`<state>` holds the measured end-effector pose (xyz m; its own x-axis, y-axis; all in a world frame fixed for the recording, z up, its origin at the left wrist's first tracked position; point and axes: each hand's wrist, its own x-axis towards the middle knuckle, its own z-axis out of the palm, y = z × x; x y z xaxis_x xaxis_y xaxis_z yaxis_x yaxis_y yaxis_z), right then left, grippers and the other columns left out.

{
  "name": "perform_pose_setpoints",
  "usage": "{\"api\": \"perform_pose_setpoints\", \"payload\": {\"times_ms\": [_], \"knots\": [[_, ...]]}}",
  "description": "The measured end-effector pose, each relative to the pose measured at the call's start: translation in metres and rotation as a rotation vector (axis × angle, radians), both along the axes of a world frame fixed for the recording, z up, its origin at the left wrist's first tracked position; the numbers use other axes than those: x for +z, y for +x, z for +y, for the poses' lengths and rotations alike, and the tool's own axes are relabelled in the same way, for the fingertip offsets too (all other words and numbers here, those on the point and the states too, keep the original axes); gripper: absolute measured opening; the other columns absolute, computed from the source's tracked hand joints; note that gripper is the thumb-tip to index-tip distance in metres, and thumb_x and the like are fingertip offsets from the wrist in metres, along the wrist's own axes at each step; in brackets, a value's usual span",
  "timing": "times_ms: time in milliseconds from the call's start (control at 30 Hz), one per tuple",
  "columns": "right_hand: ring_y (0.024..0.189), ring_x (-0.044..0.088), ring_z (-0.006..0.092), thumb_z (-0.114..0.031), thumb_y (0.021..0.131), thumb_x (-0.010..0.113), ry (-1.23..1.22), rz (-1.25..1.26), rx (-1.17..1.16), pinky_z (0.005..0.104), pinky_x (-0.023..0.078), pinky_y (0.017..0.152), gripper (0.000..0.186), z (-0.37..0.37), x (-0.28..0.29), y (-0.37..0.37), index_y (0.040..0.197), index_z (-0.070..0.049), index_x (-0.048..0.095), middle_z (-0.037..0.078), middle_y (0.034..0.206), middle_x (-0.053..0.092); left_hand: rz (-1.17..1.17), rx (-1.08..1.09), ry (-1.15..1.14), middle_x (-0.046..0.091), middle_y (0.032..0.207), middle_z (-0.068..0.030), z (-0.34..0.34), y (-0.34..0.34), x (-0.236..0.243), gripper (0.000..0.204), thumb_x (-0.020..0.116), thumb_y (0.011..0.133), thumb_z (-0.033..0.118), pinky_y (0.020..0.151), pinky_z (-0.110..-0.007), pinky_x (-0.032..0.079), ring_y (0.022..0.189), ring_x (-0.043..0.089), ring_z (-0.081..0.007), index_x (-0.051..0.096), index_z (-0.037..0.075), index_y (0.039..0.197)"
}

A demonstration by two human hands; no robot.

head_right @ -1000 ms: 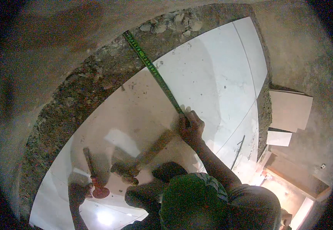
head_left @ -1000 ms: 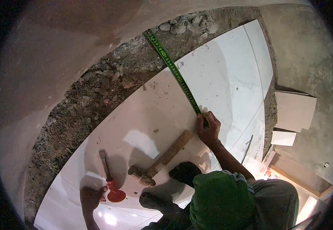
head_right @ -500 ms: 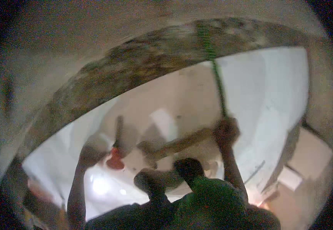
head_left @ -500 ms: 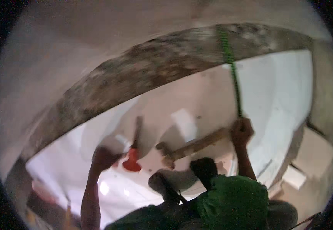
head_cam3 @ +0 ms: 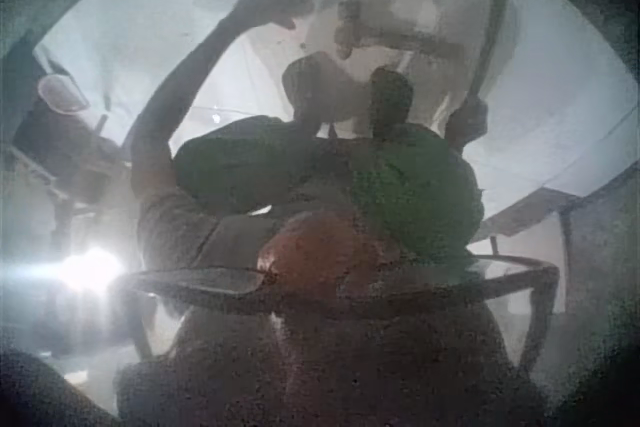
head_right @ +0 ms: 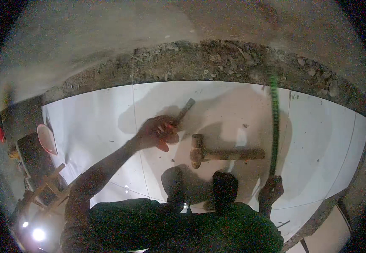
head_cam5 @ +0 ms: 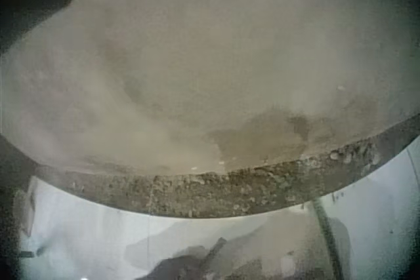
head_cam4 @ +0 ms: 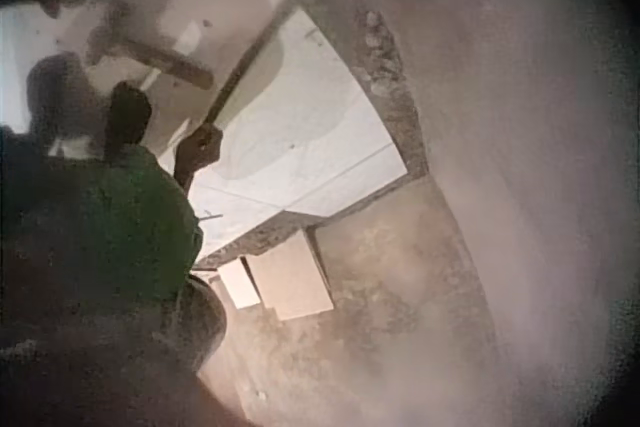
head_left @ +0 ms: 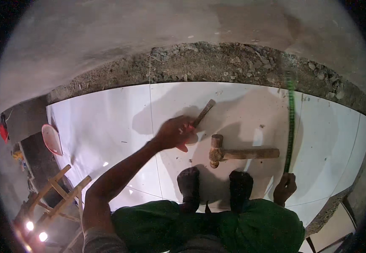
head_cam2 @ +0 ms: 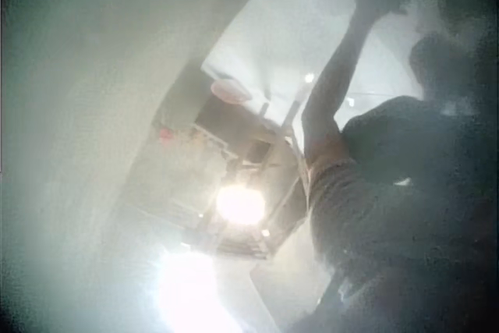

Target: The person prepares the floor for tiling by using a hammer and chisel to remove excess concrete from the wall base, and uses a measuring tape to measure the floor area.

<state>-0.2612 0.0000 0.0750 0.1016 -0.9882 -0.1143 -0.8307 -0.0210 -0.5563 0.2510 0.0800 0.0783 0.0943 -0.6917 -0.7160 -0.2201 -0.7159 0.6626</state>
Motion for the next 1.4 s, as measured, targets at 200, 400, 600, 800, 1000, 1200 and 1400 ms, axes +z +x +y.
{"api": "perform_pose_setpoints", "payload": {"times_ms": [200, 400, 600, 800, 1000, 1200, 1400], "knots": [[0.062, 0.059, 0.0354, -0.012, 0.098, 0.063, 0.343, -0.21, 0.299, 0.043, 0.046, 0.059, 0.018, -0.007, 0.043, 0.09, 0.084, -0.001, 0.062, 0.017, 0.072, 0.059, 0.084, -0.266, -0.043, 0.068, 0.122, -0.024, -0.005, -0.047, 0.012, 0.05, 0.07, 0.098, 0.033, 0.092, -0.046, 0.057, 0.106, 0.071, -0.0384, 0.061, 0.0, 0.134], [0.055, 0.055, 0.0261, -0.017, 0.098, 0.064, 0.144, -0.381, 0.566, 0.0422, 0.044, 0.056, 0.018, -0.015, 0.047, 0.161, 0.091, -0.001, 0.065, 0.014, 0.065, 0.057, -0.144, -0.204, -0.374, 0.07, 0.121, -0.0116, 0.003, -0.058, 0.046, 0.052, 0.074, 0.099, 0.032, 0.098, -0.037, 0.059, 0.111, 0.07, -0.0224, 0.058, 0.005, 0.141], [0.06, 0.063, 0.0313, -0.023, 0.099, 0.064, 0.363, -0.277, 0.73, 0.0453, 0.049, 0.062, 0.021, -0.032, 0.088, 0.189, 0.094, -0.002, 0.068, 0.018, 0.07, 0.063, 0.259, 0.373, -0.288, 0.07, 0.125, -0.011, 0.041, -0.024, 0.058, 0.038, 0.058, 0.107, 0.027, 0.097, -0.037, 0.056, 0.116, 0.067, -0.0219, 0.061, 0.0, 0.133], [0.065, 0.067, 0.0326, -0.024, 0.099, 0.065, 0.418, -0.056, 0.864, 0.0451, 0.052, 0.066, 0.024, -0.058, 0.106, 0.147, 0.099, -0.001, 0.071, 0.019, 0.072, 0.066, -0.797, 0.158, -0.5, 0.07, 0.112, -0.0062, 0.082, 0.097, 0.063, 0.02, 0.054, 0.105, 0.011, 0.089, -0.032, 0.056, 0.105, 0.067, -0.0174, 0.068, 0.004, 0.117], [0.07, 0.069, 0.0339, -0.028, 0.1, 0.065, 0.28, -0.3, 0.92, 0.0455, 0.054, 0.07, 0.027, -0.059, 0.098, 0.128, 0.102, -0.002, 0.073, 0.019, 0.074, 0.068, -1.399, 0.361, -0.329, 0.07, 0.107, -0.0099, 0.216, 0.308, 0.146, 0.025, 0.056, 0.101, 0.02, 0.078, -0.034, 0.052, 0.097, 0.066, -0.0153, 0.07, 0.003, 0.113], [0.072, 0.072, 0.0198, -0.03, 0.103, 0.06, 0.427, -0.667, 0.955, 0.0378, 0.055, 0.07, 0.031, -0.036, 0.119, 0.188, 0.105, -0.002, 0.074, 0.012, 0.084, 0.075, -1.268, 0.848, -0.273, 0.068, 0.098, -0.0097, 0.261, 0.303, 0.21, 0.025, 0.056, 0.102, 0.024, 0.069, -0.035, 0.05, 0.086, 0.063, -0.0162, 0.068, 0.003, 0.111], [0.074, 0.073, 0.0235, -0.031, 0.101, 0.065, 0.308, -0.875, 1.19, 0.0392, 0.056, 0.072, 0.031, -0.001, 0.144, 0.234, 0.108, -0.002, 0.074, 0.014, 0.087, 0.076, -1.253, 0.856, -0.316, 0.066, 0.09, -0.0095, 0.243, 0.253, 0.263, 0.027, 0.057, 0.103, 0.028, 0.06, -0.035, 0.048, 0.075, 0.061, -0.0171, 0.066, 0.004, 0.11]]}}
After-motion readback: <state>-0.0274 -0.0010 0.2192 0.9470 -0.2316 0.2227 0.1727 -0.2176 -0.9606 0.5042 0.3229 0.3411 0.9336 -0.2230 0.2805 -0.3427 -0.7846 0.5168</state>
